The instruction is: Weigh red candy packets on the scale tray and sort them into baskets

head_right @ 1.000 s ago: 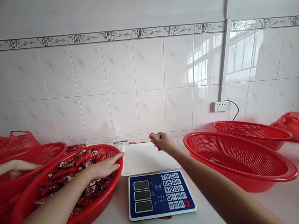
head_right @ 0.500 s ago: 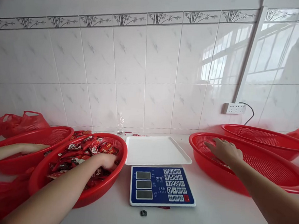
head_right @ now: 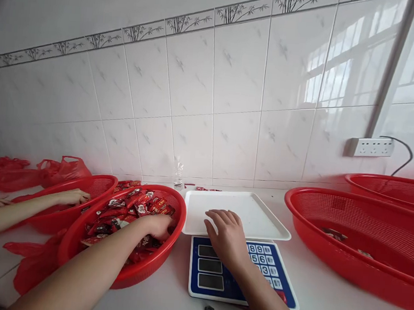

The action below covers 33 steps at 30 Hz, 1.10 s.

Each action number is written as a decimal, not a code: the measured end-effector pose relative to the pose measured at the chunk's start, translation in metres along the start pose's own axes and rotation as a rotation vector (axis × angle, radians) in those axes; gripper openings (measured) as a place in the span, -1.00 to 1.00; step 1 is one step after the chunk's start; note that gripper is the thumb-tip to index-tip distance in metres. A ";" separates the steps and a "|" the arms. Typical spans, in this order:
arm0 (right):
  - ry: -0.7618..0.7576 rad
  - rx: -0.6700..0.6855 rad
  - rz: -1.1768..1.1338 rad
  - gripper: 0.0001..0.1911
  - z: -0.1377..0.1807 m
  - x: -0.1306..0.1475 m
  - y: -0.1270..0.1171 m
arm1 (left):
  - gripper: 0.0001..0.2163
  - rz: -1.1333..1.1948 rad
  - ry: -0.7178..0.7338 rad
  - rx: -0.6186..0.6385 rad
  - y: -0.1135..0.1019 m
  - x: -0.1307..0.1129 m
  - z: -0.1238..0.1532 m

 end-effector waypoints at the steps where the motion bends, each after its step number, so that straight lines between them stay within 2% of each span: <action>1: -0.049 -0.049 -0.027 -0.79 0.003 0.003 -0.004 | -0.67 0.021 0.012 -0.007 -0.001 0.001 0.000; 4: -0.108 -0.121 -0.100 -0.84 0.010 0.001 -0.018 | -0.74 0.106 0.033 -0.085 -0.008 0.008 0.000; 8: -0.024 -0.156 -0.197 -0.85 0.015 -0.007 -0.033 | -0.85 0.162 -0.005 -0.217 -0.020 0.023 0.003; 12: 0.015 -0.116 -0.268 -0.83 0.014 -0.007 -0.031 | -0.92 0.172 -0.083 -0.358 -0.031 0.037 0.010; 17: 0.008 -0.072 -0.299 -0.81 0.013 -0.008 -0.024 | -0.88 0.169 -0.123 -0.464 -0.039 0.041 0.013; 21: 0.019 -0.063 -0.310 -0.79 0.013 -0.009 -0.023 | -0.85 0.182 -0.131 -0.500 -0.041 0.037 0.014; 26: 0.025 -0.052 -0.325 -0.77 0.012 -0.008 -0.023 | -0.89 0.245 -0.113 -0.484 -0.040 0.035 0.015; 30: 0.042 -0.042 -0.331 -0.77 0.012 -0.009 -0.022 | -0.85 0.336 -0.106 -0.453 -0.039 0.038 0.017; 33: 0.046 -0.036 -0.328 -0.77 0.013 -0.009 -0.022 | -0.78 0.462 -0.078 -0.480 -0.042 0.041 0.022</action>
Point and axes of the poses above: each hand's wrist, its own z-axis away from the middle knuckle, its own y-axis out of the palm, x = y × z, the point moved 7 cm from there along -z, towards the middle knuckle, and after that the axes turned 11 degrees about x, right-handed, at the moved point
